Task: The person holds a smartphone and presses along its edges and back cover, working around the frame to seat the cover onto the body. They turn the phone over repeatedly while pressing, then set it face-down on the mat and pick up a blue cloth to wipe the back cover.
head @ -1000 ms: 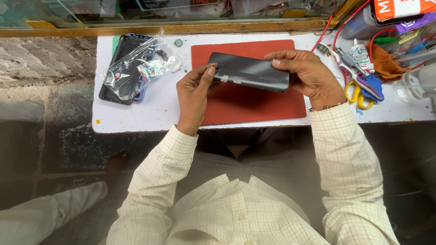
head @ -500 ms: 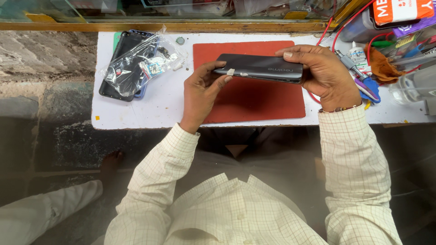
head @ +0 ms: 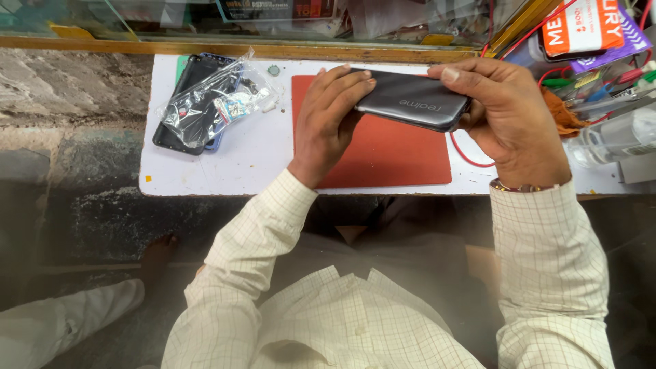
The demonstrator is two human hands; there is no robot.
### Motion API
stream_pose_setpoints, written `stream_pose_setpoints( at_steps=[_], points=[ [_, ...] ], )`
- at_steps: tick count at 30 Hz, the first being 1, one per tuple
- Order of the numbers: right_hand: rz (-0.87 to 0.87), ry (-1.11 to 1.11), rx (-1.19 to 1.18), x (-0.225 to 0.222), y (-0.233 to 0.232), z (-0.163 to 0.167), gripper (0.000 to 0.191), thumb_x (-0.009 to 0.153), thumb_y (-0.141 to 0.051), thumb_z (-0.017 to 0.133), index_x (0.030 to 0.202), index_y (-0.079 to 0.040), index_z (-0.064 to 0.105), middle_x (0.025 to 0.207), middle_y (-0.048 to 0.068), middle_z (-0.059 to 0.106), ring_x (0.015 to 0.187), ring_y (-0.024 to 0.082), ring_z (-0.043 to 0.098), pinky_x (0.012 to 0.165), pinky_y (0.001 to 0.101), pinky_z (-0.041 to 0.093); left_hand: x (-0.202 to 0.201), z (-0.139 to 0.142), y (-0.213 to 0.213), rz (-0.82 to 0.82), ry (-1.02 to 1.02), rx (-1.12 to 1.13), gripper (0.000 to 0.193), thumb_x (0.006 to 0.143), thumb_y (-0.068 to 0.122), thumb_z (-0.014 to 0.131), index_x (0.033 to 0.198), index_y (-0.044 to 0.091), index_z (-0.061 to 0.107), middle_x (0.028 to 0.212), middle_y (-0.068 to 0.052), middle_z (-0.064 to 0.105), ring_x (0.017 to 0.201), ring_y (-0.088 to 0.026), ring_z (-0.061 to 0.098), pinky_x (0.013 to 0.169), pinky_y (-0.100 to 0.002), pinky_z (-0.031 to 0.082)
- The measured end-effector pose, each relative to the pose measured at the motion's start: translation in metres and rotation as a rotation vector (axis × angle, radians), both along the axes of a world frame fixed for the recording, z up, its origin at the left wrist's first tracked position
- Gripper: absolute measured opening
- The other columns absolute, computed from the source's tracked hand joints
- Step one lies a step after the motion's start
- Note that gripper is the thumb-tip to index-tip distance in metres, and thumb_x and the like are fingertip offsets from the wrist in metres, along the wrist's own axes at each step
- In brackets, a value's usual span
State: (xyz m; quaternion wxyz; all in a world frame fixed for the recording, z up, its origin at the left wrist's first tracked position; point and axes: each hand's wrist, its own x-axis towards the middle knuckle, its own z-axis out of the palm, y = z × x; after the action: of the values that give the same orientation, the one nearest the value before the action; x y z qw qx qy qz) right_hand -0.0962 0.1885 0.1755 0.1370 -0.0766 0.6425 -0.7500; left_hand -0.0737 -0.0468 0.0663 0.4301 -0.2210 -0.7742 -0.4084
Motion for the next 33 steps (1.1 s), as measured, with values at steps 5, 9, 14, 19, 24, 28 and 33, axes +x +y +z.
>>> stream_pose_setpoints(
  at_steps=[5,9,14,19,24,28,33],
  points=[
    [-0.048,0.369,0.389,0.027,-0.003,0.026,0.029,0.105,-0.028,0.063,0.117,-0.004,0.076,0.092,0.003,0.071,0.082,0.01,0.064,0.074,0.0233,0.056,-0.021,-0.004,0.011,-0.213,-0.143,0.166,0.029,0.095,-0.001,0.074,0.121,0.012,0.069,0.118,-0.002,0.073,0.114,-0.022,0.068,0.119,-0.048,0.043],
    [0.043,0.898,0.612,0.042,-0.003,0.04,0.029,0.094,-0.01,0.074,0.122,-0.003,0.07,0.106,0.013,0.071,0.096,0.022,0.069,0.084,0.0294,0.057,-0.028,-0.017,0.016,-0.458,-0.317,0.324,0.022,0.099,0.004,0.071,0.12,0.011,0.069,0.112,-0.002,0.073,0.102,-0.016,0.068,0.094,-0.033,0.059],
    [0.048,1.235,0.808,0.043,-0.007,0.041,0.038,0.09,0.001,0.085,0.125,0.0,0.07,0.113,0.017,0.073,0.1,0.028,0.074,0.086,0.0334,0.059,-0.034,-0.031,0.014,-0.575,-0.373,0.347,0.021,0.102,0.007,0.068,0.122,0.008,0.068,0.116,-0.004,0.07,0.102,-0.015,0.068,0.093,-0.031,0.06],
    [-0.05,1.402,0.826,0.038,-0.01,0.024,0.032,0.093,-0.002,0.086,0.12,0.003,0.07,0.106,0.017,0.072,0.093,0.03,0.072,0.079,0.0364,0.058,-0.038,-0.038,0.016,-0.601,-0.371,0.351,0.021,0.103,0.007,0.068,0.124,0.007,0.064,0.117,-0.004,0.068,0.105,-0.016,0.065,0.096,-0.031,0.056],
    [-0.099,1.428,0.824,0.037,-0.011,0.009,0.028,0.101,-0.008,0.087,0.123,0.0,0.072,0.104,0.014,0.073,0.087,0.027,0.071,0.073,0.0339,0.056,-0.038,-0.038,0.014,-0.59,-0.364,0.31,0.02,0.104,0.005,0.067,0.124,0.008,0.065,0.118,-0.004,0.068,0.109,-0.017,0.066,0.098,-0.031,0.057],
    [-0.11,1.471,0.832,0.039,-0.015,0.006,0.026,0.097,-0.006,0.088,0.117,-0.001,0.073,0.104,0.013,0.073,0.086,0.029,0.07,0.071,0.0352,0.055,-0.037,-0.033,0.01,-0.587,-0.368,0.297,0.021,0.103,0.004,0.066,0.124,0.008,0.066,0.117,-0.004,0.069,0.107,-0.017,0.067,0.097,-0.031,0.058],
    [-0.112,1.383,0.871,0.045,-0.021,0.011,0.026,0.096,-0.003,0.085,0.117,-0.001,0.071,0.106,0.012,0.07,0.09,0.028,0.071,0.075,0.0358,0.055,-0.033,-0.028,0.008,-0.508,-0.393,0.297,0.019,0.1,0.005,0.069,0.119,0.008,0.067,0.109,-0.004,0.07,0.099,-0.017,0.068,0.089,-0.031,0.058]
  ],
)
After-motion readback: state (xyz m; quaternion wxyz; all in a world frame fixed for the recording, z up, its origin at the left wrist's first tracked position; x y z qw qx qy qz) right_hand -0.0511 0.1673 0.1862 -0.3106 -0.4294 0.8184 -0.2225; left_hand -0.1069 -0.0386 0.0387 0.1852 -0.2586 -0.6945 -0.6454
